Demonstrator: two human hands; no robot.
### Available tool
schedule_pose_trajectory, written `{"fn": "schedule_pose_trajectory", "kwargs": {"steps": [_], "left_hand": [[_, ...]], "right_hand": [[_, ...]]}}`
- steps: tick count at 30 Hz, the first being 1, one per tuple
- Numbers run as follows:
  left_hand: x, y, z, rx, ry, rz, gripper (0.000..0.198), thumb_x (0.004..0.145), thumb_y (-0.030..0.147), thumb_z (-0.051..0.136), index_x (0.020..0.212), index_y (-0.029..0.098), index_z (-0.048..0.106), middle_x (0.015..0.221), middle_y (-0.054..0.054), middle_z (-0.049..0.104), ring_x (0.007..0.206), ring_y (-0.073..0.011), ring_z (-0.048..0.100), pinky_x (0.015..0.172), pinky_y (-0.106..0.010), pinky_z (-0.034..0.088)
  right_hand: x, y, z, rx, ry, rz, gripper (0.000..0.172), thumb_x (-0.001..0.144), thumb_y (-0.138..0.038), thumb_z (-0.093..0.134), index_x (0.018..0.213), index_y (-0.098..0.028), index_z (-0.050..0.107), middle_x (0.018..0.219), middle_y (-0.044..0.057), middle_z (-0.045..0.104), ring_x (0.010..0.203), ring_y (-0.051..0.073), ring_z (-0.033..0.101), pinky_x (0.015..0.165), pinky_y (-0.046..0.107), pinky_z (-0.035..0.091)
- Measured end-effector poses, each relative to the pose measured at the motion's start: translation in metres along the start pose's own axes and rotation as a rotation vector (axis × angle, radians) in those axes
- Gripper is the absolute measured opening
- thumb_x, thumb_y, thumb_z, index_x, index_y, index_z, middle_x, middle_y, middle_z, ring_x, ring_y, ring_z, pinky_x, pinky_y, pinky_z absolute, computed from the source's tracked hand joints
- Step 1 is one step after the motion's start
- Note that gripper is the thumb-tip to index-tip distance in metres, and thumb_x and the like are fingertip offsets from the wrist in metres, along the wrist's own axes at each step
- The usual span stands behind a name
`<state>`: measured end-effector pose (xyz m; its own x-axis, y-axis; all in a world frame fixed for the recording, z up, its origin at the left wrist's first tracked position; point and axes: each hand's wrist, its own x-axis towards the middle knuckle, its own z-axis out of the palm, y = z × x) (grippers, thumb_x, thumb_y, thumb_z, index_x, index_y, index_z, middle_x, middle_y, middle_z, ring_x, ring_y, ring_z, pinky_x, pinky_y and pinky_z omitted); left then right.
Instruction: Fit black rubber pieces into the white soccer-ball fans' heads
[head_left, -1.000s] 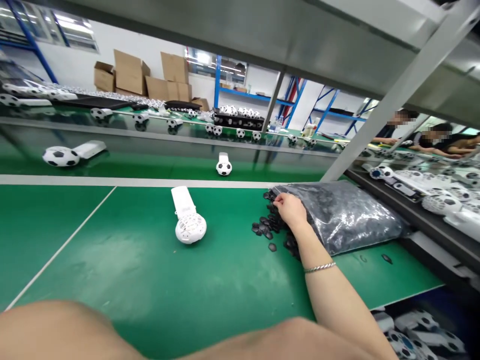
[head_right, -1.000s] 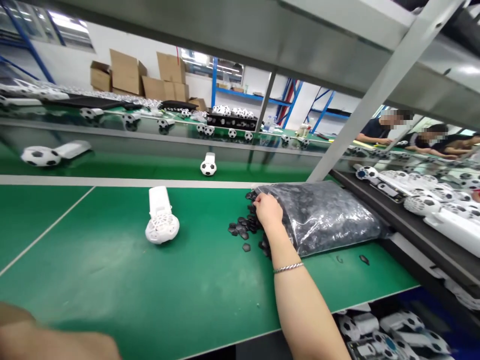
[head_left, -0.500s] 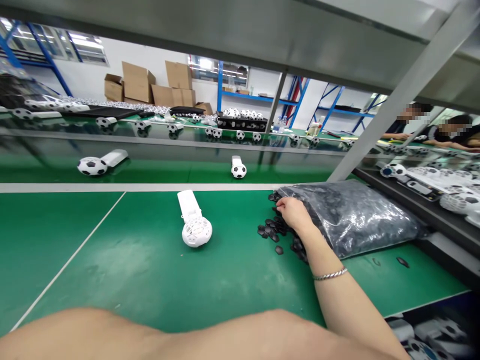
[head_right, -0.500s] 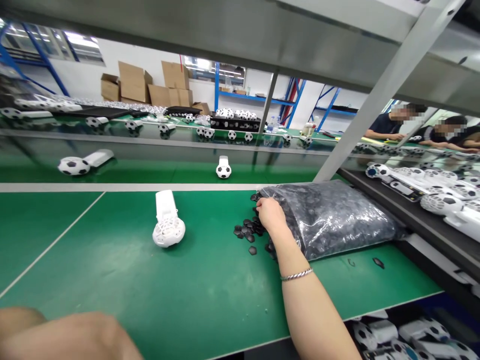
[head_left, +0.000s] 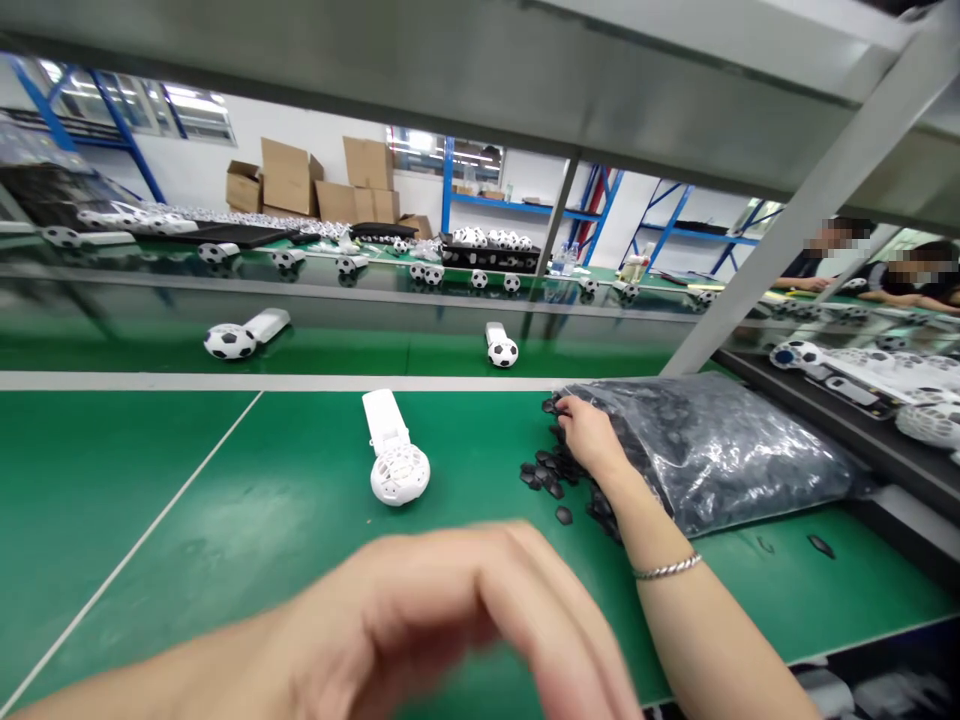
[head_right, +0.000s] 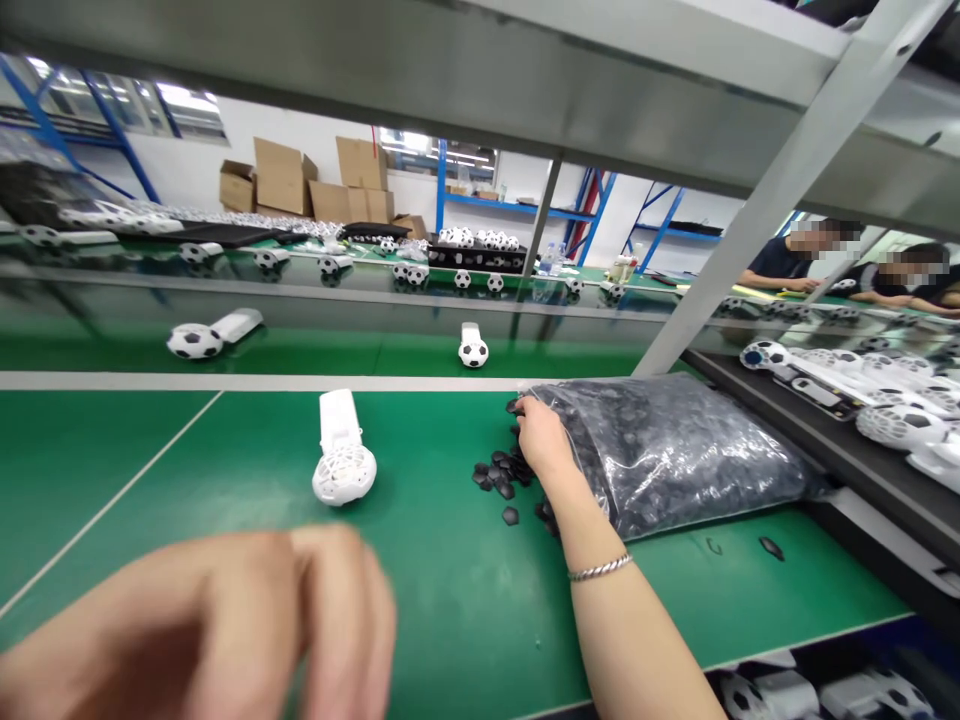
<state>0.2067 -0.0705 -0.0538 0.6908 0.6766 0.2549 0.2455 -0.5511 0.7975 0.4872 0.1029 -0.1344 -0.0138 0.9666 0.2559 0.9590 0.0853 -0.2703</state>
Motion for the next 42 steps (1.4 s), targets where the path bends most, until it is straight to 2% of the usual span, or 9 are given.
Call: {"fn": "schedule_pose_trajectory", "kwargs": {"steps": [3,6,8,11,16,23,27,35,42], "left_hand": [[0.019,-0.028,-0.046,0.282,-0.057,-0.020,0.059,0.069,0.044,0.063,0.123,0.033,0.043,0.137,-0.001,0.037,0.126,-0.0265,0.031,0.103,-0.043,0.031],[0.030,-0.075,-0.075,0.516,-0.104,-0.210,0.074,0.070,0.044,0.061,0.134,0.031,0.026,0.145,-0.005,0.022,0.132,-0.0288,0.018,0.105,-0.048,0.021],[0.032,-0.103,-0.083,0.577,-0.164,-0.319,0.079,0.069,0.052,0.060,0.135,0.031,0.023,0.145,-0.007,0.020,0.132,-0.0325,0.016,0.103,-0.052,0.021],[0.035,-0.123,-0.081,0.631,-0.241,-0.288,0.065,0.075,0.057,0.050,0.132,0.033,0.031,0.141,-0.004,0.031,0.131,-0.0311,0.019,0.104,-0.054,0.014],[0.036,-0.125,-0.066,0.699,-0.184,-0.190,0.064,0.080,0.057,0.041,0.135,0.028,0.026,0.140,-0.004,0.033,0.132,-0.0272,0.019,0.107,-0.050,0.006],[0.043,-0.122,-0.071,0.762,-0.217,-0.151,0.076,0.071,0.065,0.047,0.131,0.021,0.034,0.119,-0.010,0.052,0.114,-0.0290,0.042,0.099,-0.042,0.026],[0.047,-0.124,-0.072,0.759,-0.258,-0.133,0.079,0.068,0.065,0.050,0.132,0.023,0.032,0.118,-0.009,0.053,0.111,-0.0277,0.044,0.096,-0.039,0.029],[0.090,-0.119,-0.015,0.868,0.048,-0.379,0.065,0.067,0.069,0.045,0.102,0.015,0.050,0.091,-0.011,0.062,0.081,-0.0285,0.059,0.063,-0.034,0.043],[0.101,-0.125,-0.019,0.644,0.045,-0.363,0.078,0.067,0.062,0.050,0.131,0.022,0.030,0.124,-0.010,0.048,0.108,-0.0283,0.050,0.079,-0.035,0.043]], "right_hand": [[0.000,-0.005,-0.002,0.036,0.016,-0.063,0.028,0.082,-0.012,0.043,0.106,-0.015,0.058,0.105,0.009,0.060,0.097,0.016,0.055,0.086,0.025,0.038],[-0.002,-0.009,-0.005,0.075,0.015,-0.105,0.024,0.083,-0.014,0.044,0.099,-0.017,0.061,0.099,0.006,0.063,0.091,0.014,0.057,0.084,0.023,0.039],[-0.004,-0.012,-0.007,0.121,0.037,-0.134,0.021,0.083,-0.016,0.045,0.097,-0.017,0.061,0.092,0.004,0.064,0.086,0.014,0.058,0.081,0.023,0.041],[-0.007,-0.020,-0.008,0.197,0.113,-0.203,0.017,0.081,-0.018,0.048,0.090,-0.018,0.062,0.088,0.003,0.062,0.084,0.015,0.057,0.080,0.025,0.041],[-0.014,-0.035,-0.007,0.287,0.152,-0.245,0.016,0.081,-0.024,0.049,0.086,-0.019,0.064,0.085,0.003,0.060,0.080,0.013,0.056,0.076,0.024,0.042],[-0.017,-0.039,-0.003,0.377,0.143,-0.245,0.016,0.081,-0.024,0.050,0.086,-0.019,0.064,0.081,0.002,0.062,0.073,0.012,0.055,0.070,0.023,0.043],[-0.015,-0.037,-0.001,0.435,0.178,-0.235,0.015,0.080,-0.025,0.052,0.084,-0.019,0.065,0.079,0.003,0.062,0.070,0.013,0.055,0.066,0.025,0.044],[-0.021,-0.051,-0.005,0.620,0.096,-0.310,0.011,0.078,-0.024,0.057,0.081,-0.020,0.066,0.080,0.004,0.051,0.073,0.013,0.052,0.062,0.025,0.045],[-0.040,-0.073,-0.004,0.673,-0.023,-0.501,0.005,0.076,-0.019,0.060,0.080,-0.020,0.062,0.086,0.002,0.048,0.084,0.013,0.050,0.077,0.028,0.044]]}}
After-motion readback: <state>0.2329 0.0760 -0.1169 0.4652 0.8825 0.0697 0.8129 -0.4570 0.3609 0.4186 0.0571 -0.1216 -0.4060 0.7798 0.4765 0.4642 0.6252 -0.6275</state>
